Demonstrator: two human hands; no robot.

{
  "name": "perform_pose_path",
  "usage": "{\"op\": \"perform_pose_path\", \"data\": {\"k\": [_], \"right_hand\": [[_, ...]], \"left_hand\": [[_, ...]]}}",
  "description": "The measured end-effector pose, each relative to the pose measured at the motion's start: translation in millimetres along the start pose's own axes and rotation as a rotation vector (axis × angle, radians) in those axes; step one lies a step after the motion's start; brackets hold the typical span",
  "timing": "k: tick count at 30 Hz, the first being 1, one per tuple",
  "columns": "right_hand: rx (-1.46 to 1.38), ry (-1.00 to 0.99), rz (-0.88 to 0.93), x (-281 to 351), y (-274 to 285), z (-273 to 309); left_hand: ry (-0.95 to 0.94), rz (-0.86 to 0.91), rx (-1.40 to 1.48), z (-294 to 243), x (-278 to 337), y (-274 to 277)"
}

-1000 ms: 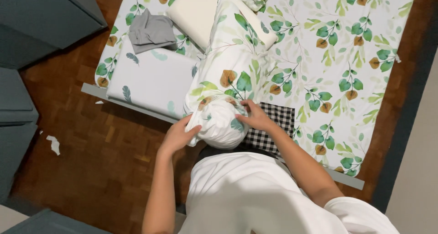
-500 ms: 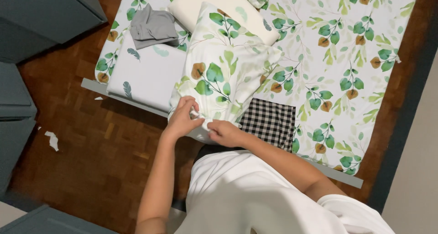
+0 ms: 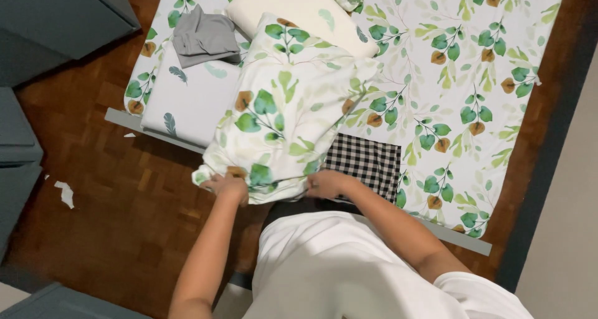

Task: The person inserts a pillow into a pillowcase on a bed. They hold the pillowcase open, guide the pillow inside, and then adjust the fabric to ensure the pillow is fully covered and properly aligned within the case.

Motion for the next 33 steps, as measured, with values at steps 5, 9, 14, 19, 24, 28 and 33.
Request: {"op": "perform_pose_path", "data": {"k": [5, 9, 14, 19, 24, 28, 33], "right_hand": [[0.001, -0.193, -0.272, -14, 71, -71], [0.108, -0.309, -0.57, -24, 143, -76], [0.156, -0.134, -0.63, -36, 191, 3], [0.165, -0.156, -0.377, -84, 185, 26], [0.213, -0.175, -0.418, -125, 193, 37], [0.247, -0.177, -0.468, -120, 211, 54], [0.131, -0.116, -0.816, -123, 233, 55]], "left_hand": [[-0.182, -0.551, 0.477, -8, 77, 70], [-0.266, -0.87, 0.704, -34, 120, 129], [-0.38, -1.028, 0.326, -129, 38, 68], [-0.755, -1.033, -0.002, -198, -10, -78], [-0.627, -0.339, -0.707, -213, -35, -125], [-0.885, -0.436, 0.042, -228, -39, -71], [-0.633, -1.514, 0.641, -119, -33, 85]]}}
Point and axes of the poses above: each hand's wrist, its own x-axis away from the middle knuckle, its own y-axis out of the back of the hand, z = x × y, the point moved 6 cm from there along -x, towards the middle knuckle, and after that the axes turned 11 degrees about z, right-handed, at the moved point
